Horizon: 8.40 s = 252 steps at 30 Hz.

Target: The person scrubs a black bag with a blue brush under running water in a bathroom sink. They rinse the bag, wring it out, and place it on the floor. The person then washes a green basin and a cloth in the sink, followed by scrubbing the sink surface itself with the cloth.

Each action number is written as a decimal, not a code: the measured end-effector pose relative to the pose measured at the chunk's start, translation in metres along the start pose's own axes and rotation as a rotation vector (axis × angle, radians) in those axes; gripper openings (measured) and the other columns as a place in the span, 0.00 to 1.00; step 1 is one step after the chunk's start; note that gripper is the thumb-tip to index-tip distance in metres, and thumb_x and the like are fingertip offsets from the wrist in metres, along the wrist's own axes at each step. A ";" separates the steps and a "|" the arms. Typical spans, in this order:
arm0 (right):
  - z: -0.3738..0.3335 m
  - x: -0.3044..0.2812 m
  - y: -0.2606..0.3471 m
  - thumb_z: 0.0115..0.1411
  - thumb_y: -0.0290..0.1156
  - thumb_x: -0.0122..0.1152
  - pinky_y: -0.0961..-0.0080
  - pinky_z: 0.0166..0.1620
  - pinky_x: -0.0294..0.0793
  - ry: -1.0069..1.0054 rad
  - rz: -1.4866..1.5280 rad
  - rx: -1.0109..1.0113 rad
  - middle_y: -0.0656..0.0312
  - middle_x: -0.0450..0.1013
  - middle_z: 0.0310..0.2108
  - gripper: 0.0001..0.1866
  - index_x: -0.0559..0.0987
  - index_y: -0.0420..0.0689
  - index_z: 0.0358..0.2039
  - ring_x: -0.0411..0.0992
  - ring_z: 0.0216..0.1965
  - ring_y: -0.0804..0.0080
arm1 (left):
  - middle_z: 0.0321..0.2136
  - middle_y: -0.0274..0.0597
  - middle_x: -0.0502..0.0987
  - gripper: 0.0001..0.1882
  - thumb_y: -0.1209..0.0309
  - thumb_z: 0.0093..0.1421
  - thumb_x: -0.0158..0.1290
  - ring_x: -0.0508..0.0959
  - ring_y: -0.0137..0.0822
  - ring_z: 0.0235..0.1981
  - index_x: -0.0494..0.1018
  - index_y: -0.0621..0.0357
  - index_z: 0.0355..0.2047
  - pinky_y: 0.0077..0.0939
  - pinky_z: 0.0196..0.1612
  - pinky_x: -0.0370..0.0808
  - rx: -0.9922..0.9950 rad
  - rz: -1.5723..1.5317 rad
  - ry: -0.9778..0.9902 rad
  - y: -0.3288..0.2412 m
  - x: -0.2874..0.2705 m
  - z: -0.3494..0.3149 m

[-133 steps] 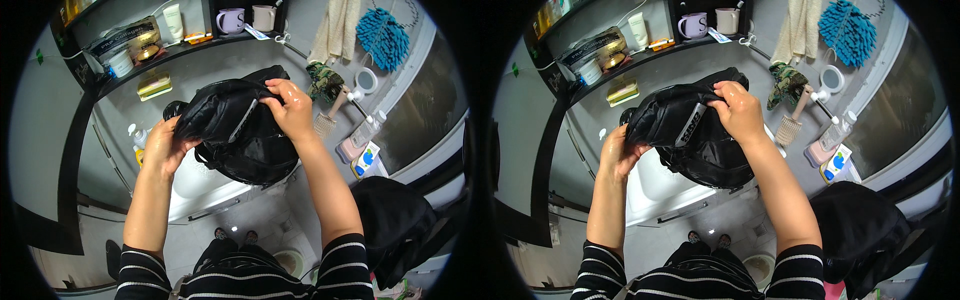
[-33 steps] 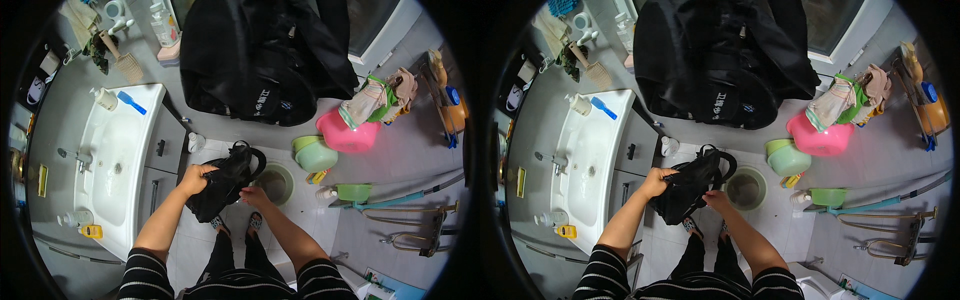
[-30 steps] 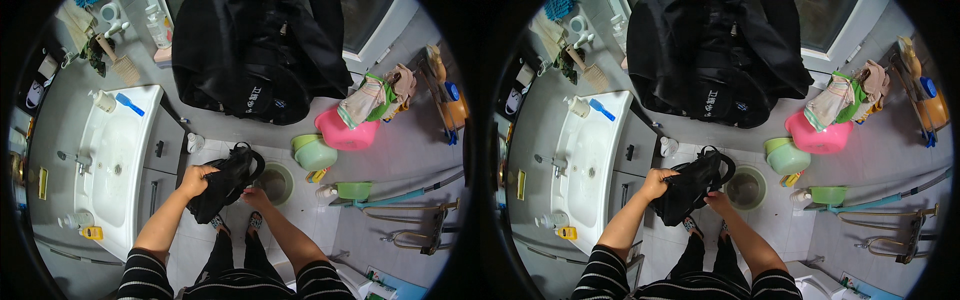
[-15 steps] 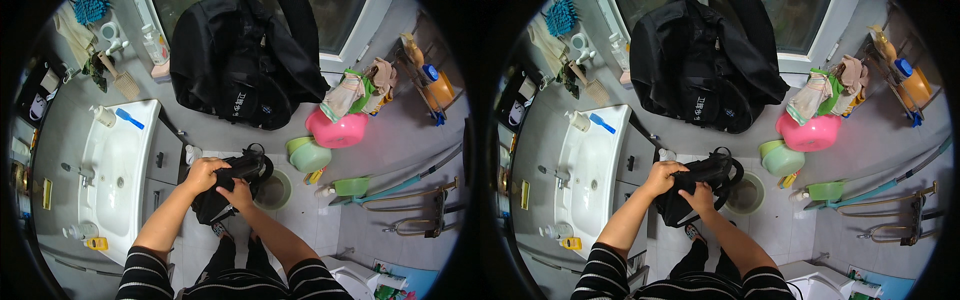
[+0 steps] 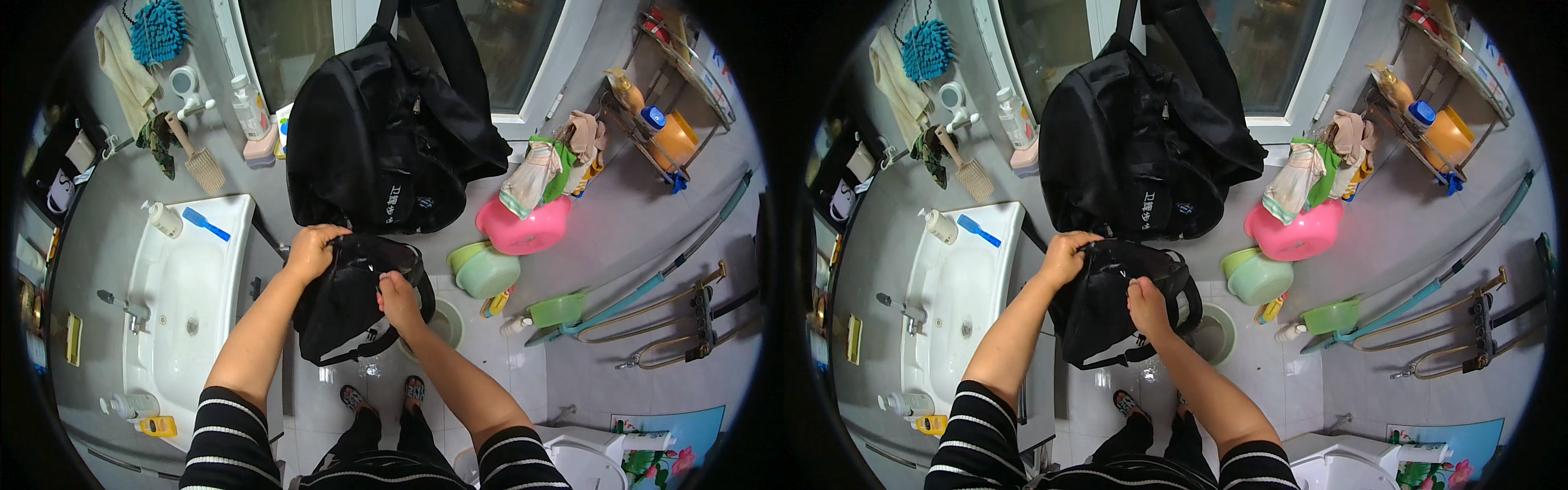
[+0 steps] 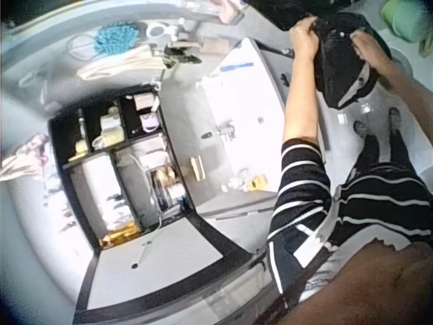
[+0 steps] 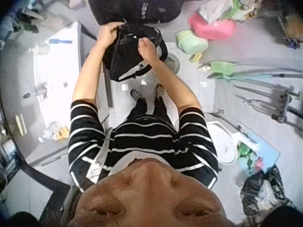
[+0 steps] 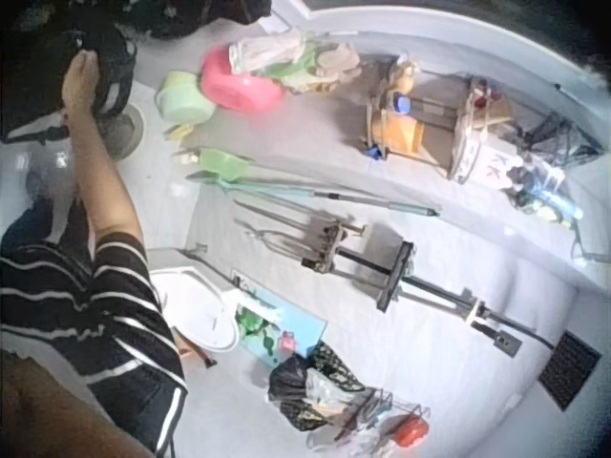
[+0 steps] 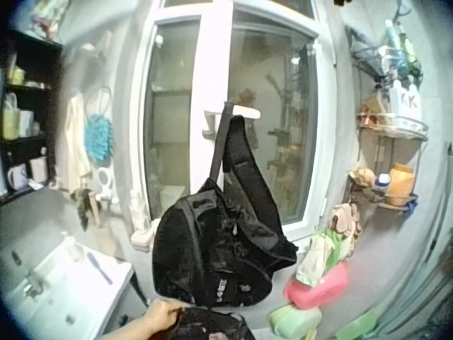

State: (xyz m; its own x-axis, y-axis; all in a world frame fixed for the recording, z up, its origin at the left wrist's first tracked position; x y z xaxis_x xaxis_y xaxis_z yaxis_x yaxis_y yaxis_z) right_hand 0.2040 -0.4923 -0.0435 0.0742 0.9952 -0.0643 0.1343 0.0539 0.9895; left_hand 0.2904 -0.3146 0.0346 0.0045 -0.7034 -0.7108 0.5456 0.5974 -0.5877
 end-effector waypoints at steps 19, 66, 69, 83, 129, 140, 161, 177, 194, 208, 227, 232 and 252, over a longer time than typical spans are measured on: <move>0.061 0.076 0.143 0.61 0.40 0.49 0.58 0.33 0.69 0.466 -0.485 -0.517 0.48 0.73 0.24 0.19 0.73 0.37 0.24 0.73 0.29 0.48 | 0.63 0.62 0.51 0.67 0.53 0.33 0.72 0.52 0.60 0.64 0.40 0.59 0.66 0.57 0.61 0.52 -0.714 0.292 -0.356 0.064 -0.039 -0.185; 0.034 -0.166 0.156 0.47 0.26 0.69 0.75 0.38 0.71 0.086 -0.688 -0.679 0.58 0.77 0.33 0.14 0.79 0.41 0.36 0.73 0.33 0.68 | 0.25 0.42 0.76 0.06 0.71 0.60 0.52 0.79 0.36 0.22 0.71 0.61 0.31 0.26 0.23 0.80 -0.937 -1.486 -0.643 -0.050 -0.126 -0.016; 0.050 -0.163 0.245 0.48 0.27 0.68 0.74 0.39 0.71 -0.015 -0.626 -0.796 0.59 0.76 0.34 0.11 0.79 0.42 0.34 0.73 0.36 0.66 | 0.23 0.42 0.75 0.07 0.70 0.59 0.53 0.77 0.35 0.20 0.69 0.60 0.29 0.25 0.22 0.80 -0.832 -1.450 -0.629 -0.070 -0.170 0.019; 0.211 -0.179 0.532 0.53 0.40 0.66 0.76 0.33 0.76 -0.735 -0.616 -0.653 0.63 0.79 0.23 0.09 0.83 0.51 0.33 0.77 0.20 0.71 | 0.38 0.56 0.73 0.10 0.73 0.61 0.48 0.77 0.53 0.34 0.68 0.67 0.40 0.45 0.31 0.83 -0.422 -1.598 -0.977 -0.152 -0.291 0.269; 0.160 -0.032 0.568 0.45 0.40 0.71 0.59 0.48 0.71 -0.691 -1.452 -1.225 0.51 0.68 0.44 0.23 0.79 0.44 0.41 0.65 0.51 0.51 | 0.37 0.40 0.76 0.29 0.50 0.56 0.56 0.73 0.29 0.39 0.71 0.64 0.47 0.21 0.45 0.68 -0.460 -0.473 -0.312 -0.040 -0.237 0.154; 0.092 -0.096 0.378 0.54 0.29 0.64 0.67 0.53 0.65 -0.728 -1.018 -1.679 0.54 0.73 0.47 0.21 0.74 0.45 0.49 0.69 0.50 0.55 | 0.64 0.59 0.54 0.38 0.56 0.58 0.54 0.50 0.57 0.66 0.53 0.57 0.64 0.51 0.65 0.41 0.319 0.268 -0.706 -0.081 -0.122 0.043; -0.155 -0.217 -0.581 0.56 0.36 0.64 0.75 0.30 0.74 -0.229 0.106 1.071 0.63 0.73 0.28 0.17 0.75 0.40 0.43 0.72 0.25 0.75 | 0.64 0.62 0.48 0.47 0.52 0.55 0.57 0.47 0.62 0.65 0.46 0.59 0.66 0.61 0.62 0.46 -0.734 0.213 0.467 0.086 0.323 -0.369; -0.049 -0.205 -0.817 0.55 0.40 0.65 0.67 0.38 0.76 -0.728 0.697 1.056 0.59 0.70 0.42 0.30 0.64 0.44 0.54 0.71 0.41 0.63 | 0.61 0.54 0.58 0.39 0.65 0.60 0.55 0.65 0.44 0.57 0.47 0.64 0.65 0.39 0.57 0.64 -1.341 -0.579 0.222 0.218 0.605 -0.398; -0.130 -0.199 -0.642 0.50 0.29 0.60 0.65 0.29 0.74 -0.619 0.394 0.896 0.50 0.71 0.37 0.23 0.68 0.30 0.45 0.73 0.31 0.62 | 0.41 0.51 0.69 0.23 0.86 0.49 0.50 0.71 0.51 0.41 0.64 0.63 0.47 0.48 0.48 0.70 -1.654 -1.008 -0.056 0.202 0.632 -0.430; -0.240 -0.167 -0.271 0.48 0.27 0.62 0.71 0.25 0.75 -0.170 0.247 0.765 0.53 0.75 0.30 0.17 0.74 0.31 0.38 0.75 0.26 0.66 | 0.46 0.54 0.71 0.24 0.72 0.56 0.54 0.76 0.47 0.44 0.62 0.69 0.51 0.42 0.40 0.80 -1.756 -1.297 -0.042 -0.086 0.209 -0.385; -0.147 0.043 0.117 0.51 0.31 0.56 0.76 0.17 0.70 0.383 -0.374 0.275 0.53 0.74 0.16 0.14 0.78 0.28 0.25 0.71 0.13 0.70 | 0.24 0.44 0.75 0.11 0.74 0.52 0.53 0.72 0.32 0.16 0.70 0.66 0.36 0.24 0.19 0.73 -1.425 -1.425 -0.626 -0.113 -0.089 -0.375; -0.098 0.114 0.160 0.51 0.36 0.55 0.74 0.17 0.72 0.531 -0.575 0.122 0.52 0.73 0.15 0.19 0.78 0.27 0.23 0.73 0.12 0.69 | 0.22 0.36 0.74 0.05 0.74 0.52 0.53 0.73 0.29 0.18 0.69 0.56 0.30 0.21 0.19 0.72 -1.385 -1.589 -0.739 -0.079 -0.122 -0.370; -0.011 0.333 0.243 0.49 0.29 0.49 0.70 0.18 0.69 0.687 -0.990 0.044 0.59 0.71 0.13 0.10 0.77 0.37 0.21 0.69 0.12 0.71 | 0.43 0.84 0.67 0.20 0.74 0.55 0.44 0.79 0.48 0.29 0.64 0.78 0.44 0.09 0.20 0.78 -1.003 -1.993 -0.923 0.040 -0.157 -0.336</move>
State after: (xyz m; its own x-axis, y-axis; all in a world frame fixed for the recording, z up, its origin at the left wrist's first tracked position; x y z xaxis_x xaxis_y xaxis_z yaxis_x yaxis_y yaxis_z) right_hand 0.2502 -0.1466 0.1775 -0.6196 0.3608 -0.6971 -0.1295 0.8289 0.5442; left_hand 0.0297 -0.0502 -0.0073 0.5652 -0.1770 0.8057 -0.0339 -0.9809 -0.1917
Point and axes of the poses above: each hand's wrist, its own z-axis towards the middle knuckle, its own x-axis out of the palm, y = z × x, the point moved 2 cm from there along z, towards the middle knuckle
